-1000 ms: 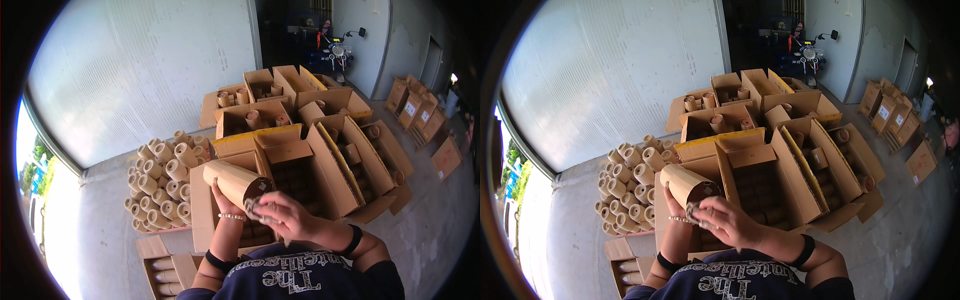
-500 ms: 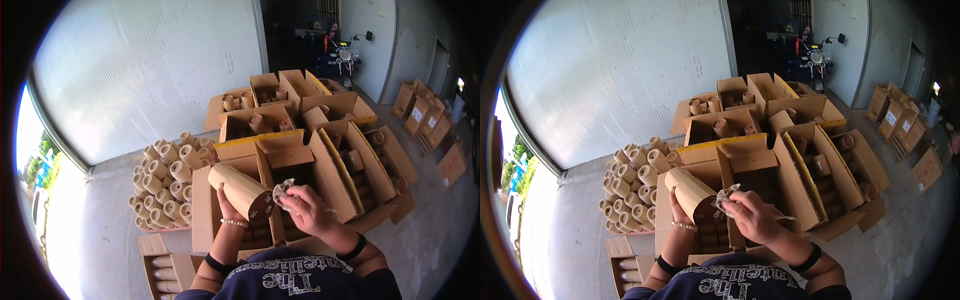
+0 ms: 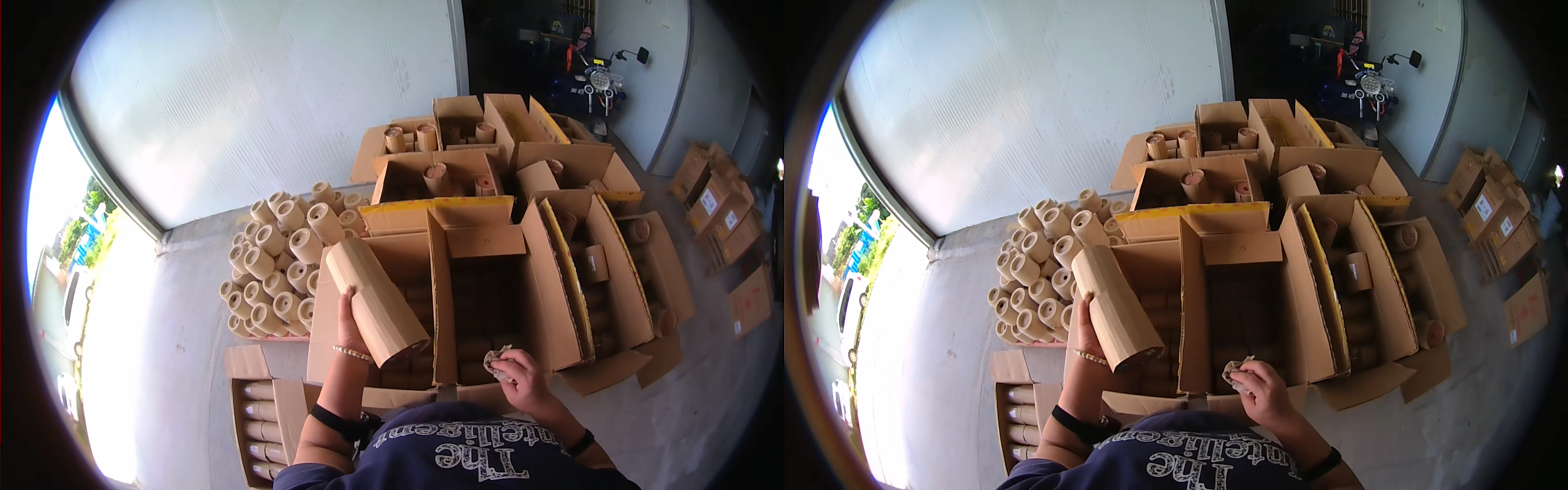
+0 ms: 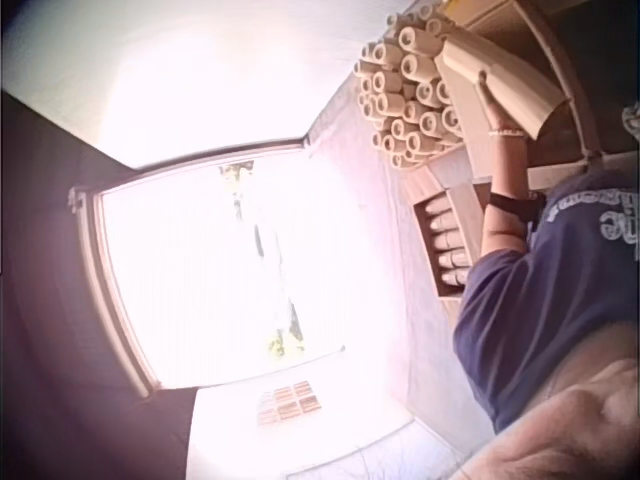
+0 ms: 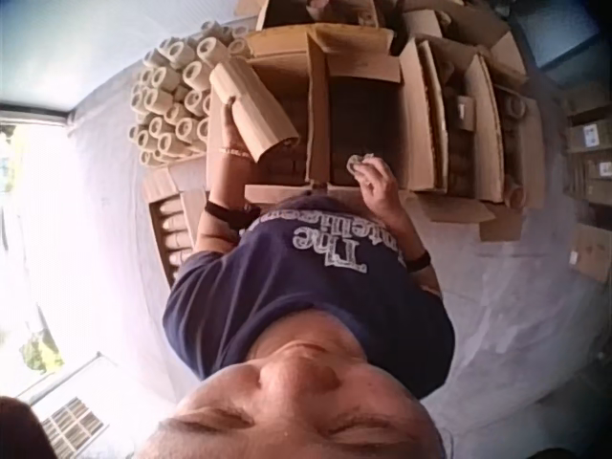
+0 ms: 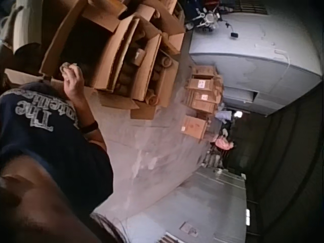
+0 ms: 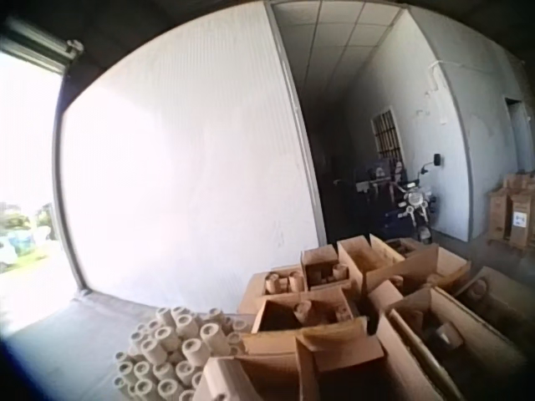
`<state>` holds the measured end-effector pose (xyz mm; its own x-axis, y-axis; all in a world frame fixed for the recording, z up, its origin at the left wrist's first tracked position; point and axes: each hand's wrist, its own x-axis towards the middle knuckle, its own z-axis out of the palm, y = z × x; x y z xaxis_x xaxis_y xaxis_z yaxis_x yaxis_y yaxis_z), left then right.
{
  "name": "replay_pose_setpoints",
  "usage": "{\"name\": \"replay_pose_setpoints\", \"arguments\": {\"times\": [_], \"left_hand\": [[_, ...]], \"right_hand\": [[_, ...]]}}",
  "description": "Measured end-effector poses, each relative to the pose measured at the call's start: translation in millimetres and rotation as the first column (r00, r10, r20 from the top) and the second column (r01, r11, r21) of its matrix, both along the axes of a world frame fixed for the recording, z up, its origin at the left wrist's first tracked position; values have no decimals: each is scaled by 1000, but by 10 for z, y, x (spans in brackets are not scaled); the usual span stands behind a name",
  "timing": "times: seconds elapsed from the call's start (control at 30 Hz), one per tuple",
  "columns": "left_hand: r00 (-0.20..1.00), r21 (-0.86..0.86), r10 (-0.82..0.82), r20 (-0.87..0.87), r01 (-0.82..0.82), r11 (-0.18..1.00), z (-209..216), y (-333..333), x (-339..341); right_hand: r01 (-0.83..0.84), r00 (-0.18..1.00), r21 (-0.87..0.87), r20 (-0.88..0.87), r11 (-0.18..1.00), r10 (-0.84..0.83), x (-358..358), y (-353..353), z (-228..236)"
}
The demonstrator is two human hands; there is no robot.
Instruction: Packing wood-based products into cardboard boxes within a manufacturing environment.
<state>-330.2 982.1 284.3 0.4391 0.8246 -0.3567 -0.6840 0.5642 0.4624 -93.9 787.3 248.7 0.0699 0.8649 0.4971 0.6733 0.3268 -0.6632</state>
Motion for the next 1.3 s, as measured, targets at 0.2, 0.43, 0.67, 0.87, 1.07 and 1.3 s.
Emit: {"name": "replay_pose_setpoints", "arguments": {"times": [0.2, 0.43, 0.67, 0.87, 1.07, 1.3], "left_hand": [[949, 27, -46, -313, 57, 998, -226, 201, -216], [702, -9, -155, -695, 207, 978, -952, 602, -254], [256, -18, -215, -942, 602, 799, -1725, 1051, -215], [-387, -418, -159, -908, 848, 326, -2051, 1319, 178], [-462, -453, 23, -887, 877, 161, -2826, 1557, 208], [-423, -483, 333, -843, 867, -120, -3944, 1601, 185]], "right_hand": [[-68, 994, -146, -95, 987, 54, -126, -139, -304], [36, 991, -195, -118, 980, -60, -240, 46, -289], [190, 975, -329, -50, 925, -218, -356, 129, -345], [335, 901, -588, -29, 736, -433, -467, 108, -475], [407, 862, -676, 62, 614, -503, -516, 128, -606], [392, 813, -816, 91, 425, -575, -620, 21, -863]]}}
